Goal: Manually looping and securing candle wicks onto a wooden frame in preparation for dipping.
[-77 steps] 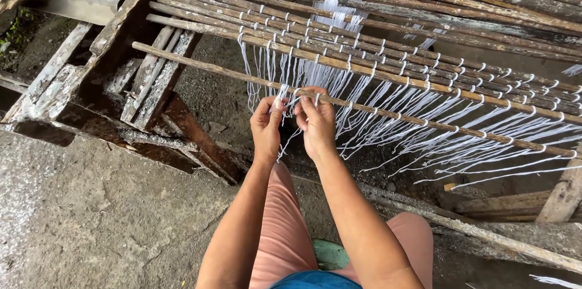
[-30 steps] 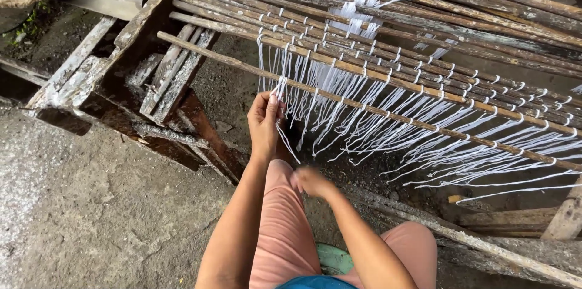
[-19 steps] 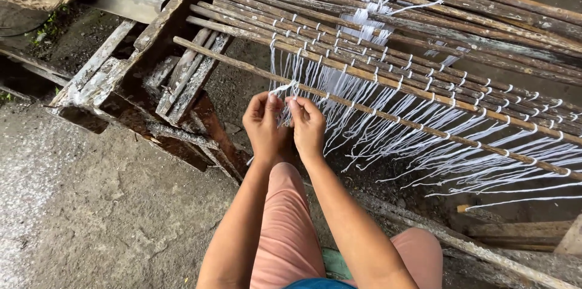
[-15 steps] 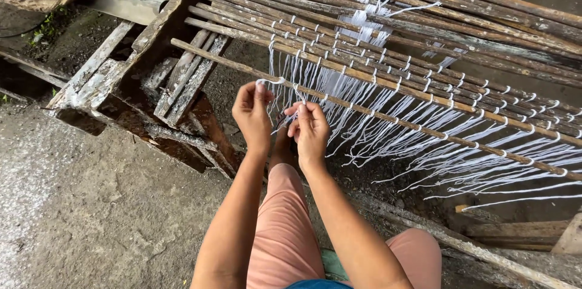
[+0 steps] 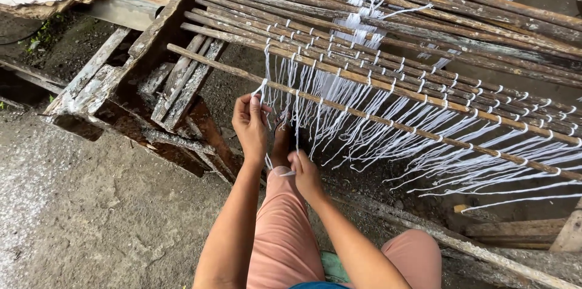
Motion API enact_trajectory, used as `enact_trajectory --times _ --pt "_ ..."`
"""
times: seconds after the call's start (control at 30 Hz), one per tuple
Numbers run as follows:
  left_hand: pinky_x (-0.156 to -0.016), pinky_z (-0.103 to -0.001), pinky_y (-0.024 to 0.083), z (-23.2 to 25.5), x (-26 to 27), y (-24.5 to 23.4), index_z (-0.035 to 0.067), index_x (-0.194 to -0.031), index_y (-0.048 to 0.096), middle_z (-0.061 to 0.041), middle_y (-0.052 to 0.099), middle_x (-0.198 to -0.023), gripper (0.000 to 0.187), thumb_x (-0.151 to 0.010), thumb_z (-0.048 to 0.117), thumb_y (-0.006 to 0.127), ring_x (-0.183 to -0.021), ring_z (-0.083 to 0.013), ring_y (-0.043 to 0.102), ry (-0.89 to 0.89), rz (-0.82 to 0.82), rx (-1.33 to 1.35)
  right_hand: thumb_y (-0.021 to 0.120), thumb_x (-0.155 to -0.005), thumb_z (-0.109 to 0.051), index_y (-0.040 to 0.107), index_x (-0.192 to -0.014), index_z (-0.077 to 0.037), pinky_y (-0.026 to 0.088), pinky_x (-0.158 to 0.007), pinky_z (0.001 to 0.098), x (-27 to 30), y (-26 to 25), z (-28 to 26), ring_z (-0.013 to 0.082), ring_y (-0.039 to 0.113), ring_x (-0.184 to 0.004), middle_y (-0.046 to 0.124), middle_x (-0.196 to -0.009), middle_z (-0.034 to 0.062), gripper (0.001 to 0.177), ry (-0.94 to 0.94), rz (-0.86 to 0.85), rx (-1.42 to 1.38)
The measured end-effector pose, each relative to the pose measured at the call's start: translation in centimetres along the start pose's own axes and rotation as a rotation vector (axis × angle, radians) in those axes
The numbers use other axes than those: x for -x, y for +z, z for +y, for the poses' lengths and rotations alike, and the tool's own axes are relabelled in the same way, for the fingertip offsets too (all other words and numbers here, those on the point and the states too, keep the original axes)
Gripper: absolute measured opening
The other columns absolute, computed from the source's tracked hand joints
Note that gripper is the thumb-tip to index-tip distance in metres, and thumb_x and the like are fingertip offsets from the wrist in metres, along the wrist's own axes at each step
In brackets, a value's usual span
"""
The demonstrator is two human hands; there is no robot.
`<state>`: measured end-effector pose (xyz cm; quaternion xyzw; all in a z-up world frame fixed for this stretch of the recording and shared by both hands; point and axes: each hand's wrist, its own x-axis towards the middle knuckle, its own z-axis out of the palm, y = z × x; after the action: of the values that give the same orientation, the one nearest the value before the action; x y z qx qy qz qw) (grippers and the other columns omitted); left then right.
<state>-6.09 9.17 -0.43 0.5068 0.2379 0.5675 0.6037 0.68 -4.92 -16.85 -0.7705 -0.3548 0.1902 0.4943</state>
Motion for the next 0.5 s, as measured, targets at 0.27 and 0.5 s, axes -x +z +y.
enact_trajectory --times 0.27,0.5 --pt "-0.053 -0.021 0.034 -1.2 0.5 -0.7 0.010 -0.112 0.058 -0.007 0.061 -0.060 0.010 -0.108 0.018 0.055 -0.051 -0.0083 0.045 0.021 0.015 -0.037 0.045 -0.100 -0.037 0.054 -0.134 0.000 0.061 -0.067 0.0420 2.2 0.2 5.8 0.0258 0.072 -0.076 0.064 -0.124 0.0256 0.051 0.381 -0.694 0.684" --pt "-0.057 -0.025 0.047 -2.8 0.5 -0.9 0.012 -0.112 0.061 -0.011 0.068 -0.068 0.009 -0.105 0.017 0.063 -0.057 -0.0118 0.057 0.123 0.171 -0.105 0.051 -0.090 -0.004 0.071 -0.121 -0.008 0.060 -0.086 0.0441 -5.5 1.6 -13.9 0.0304 0.073 -0.100 0.076 -0.107 0.0153 0.037 -0.005 -0.168 0.133"
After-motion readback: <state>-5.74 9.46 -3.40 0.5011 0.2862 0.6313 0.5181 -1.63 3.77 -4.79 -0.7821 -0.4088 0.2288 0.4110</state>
